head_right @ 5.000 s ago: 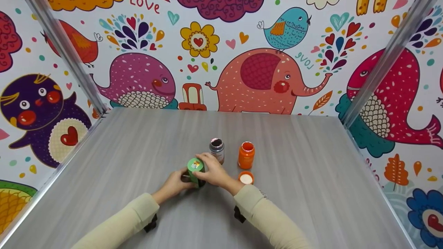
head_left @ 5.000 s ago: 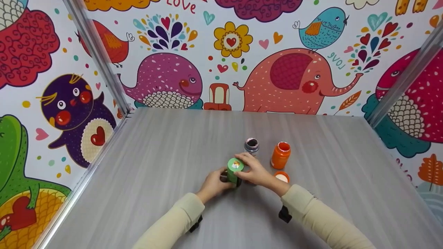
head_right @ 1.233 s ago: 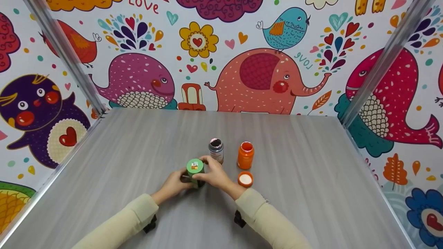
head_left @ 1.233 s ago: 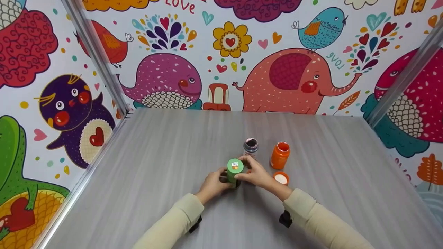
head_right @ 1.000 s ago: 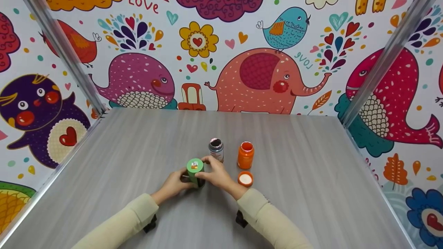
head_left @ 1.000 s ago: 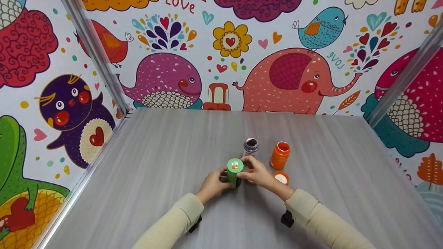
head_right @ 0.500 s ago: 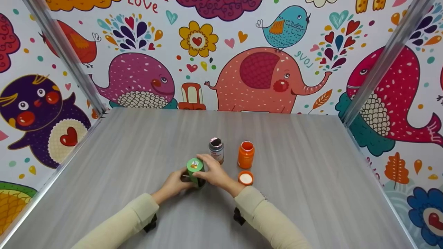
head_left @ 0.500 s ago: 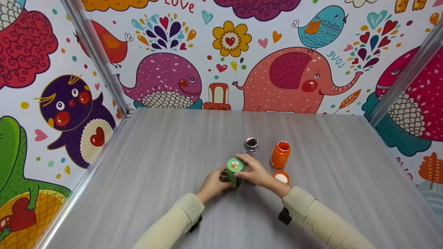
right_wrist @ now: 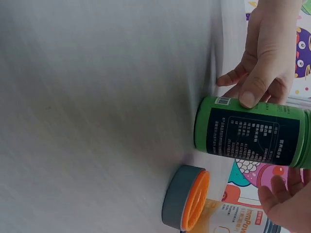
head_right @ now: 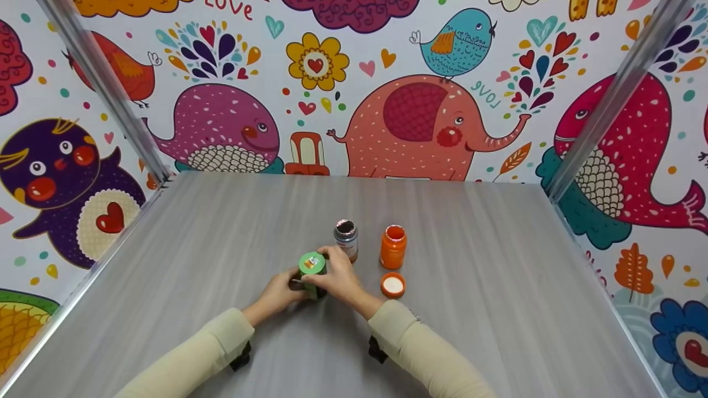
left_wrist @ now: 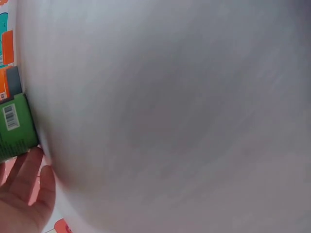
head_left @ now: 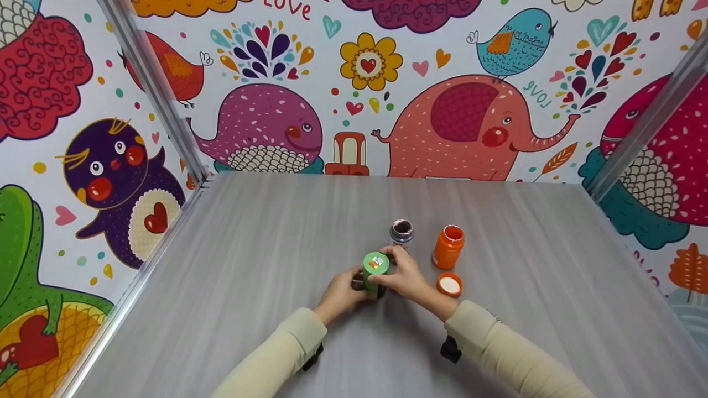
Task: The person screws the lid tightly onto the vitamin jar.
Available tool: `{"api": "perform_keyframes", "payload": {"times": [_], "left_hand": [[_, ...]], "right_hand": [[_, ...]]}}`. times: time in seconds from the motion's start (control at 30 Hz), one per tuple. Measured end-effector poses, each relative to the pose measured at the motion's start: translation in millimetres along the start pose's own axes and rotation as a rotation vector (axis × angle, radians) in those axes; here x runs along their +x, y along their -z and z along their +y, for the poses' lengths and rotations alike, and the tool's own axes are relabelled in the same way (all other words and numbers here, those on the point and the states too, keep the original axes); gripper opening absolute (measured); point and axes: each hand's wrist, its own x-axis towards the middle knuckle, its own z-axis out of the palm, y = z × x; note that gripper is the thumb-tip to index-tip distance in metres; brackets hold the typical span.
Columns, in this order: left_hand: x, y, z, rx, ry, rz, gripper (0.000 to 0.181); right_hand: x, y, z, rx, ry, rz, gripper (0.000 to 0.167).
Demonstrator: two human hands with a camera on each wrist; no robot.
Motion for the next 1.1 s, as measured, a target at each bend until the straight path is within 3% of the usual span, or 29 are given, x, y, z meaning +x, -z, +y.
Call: {"api": "perform_keyframes", "payload": {"times": [0.13, 0.33, 0.43, 0.77, 1.1], "left_hand": [[0.1, -0.6, -0.6, -0.006, -0.004, 0.000, 0.052], [-0.2, -1.7, -1.1, -0.009, -0.020, 0.006, 0.056], [-1.0, -1.7, -1.0, -0.009, -0.022, 0.001, 0.057], [-0.8, -0.2, -0.5, -0.023, -0.029, -0.008, 0.056], [-0.9, -0.7, -0.9, -0.051, -0.022, -0.017, 0.056]], "right_hand": [[0.2, 5.0, 1.5, -0.001, 0.041, -0.083, 0.063], [4.2, 20.2, 7.4, 0.080, 0.074, -0.298, 0.064], [5.3, 22.9, 8.8, 0.081, 0.090, -0.327, 0.060], [4.3, 12.4, 7.2, -0.046, 0.174, -0.154, 0.058], [1.9, -0.9, 3.5, 0.007, 0.046, -0.022, 0.056]]}}
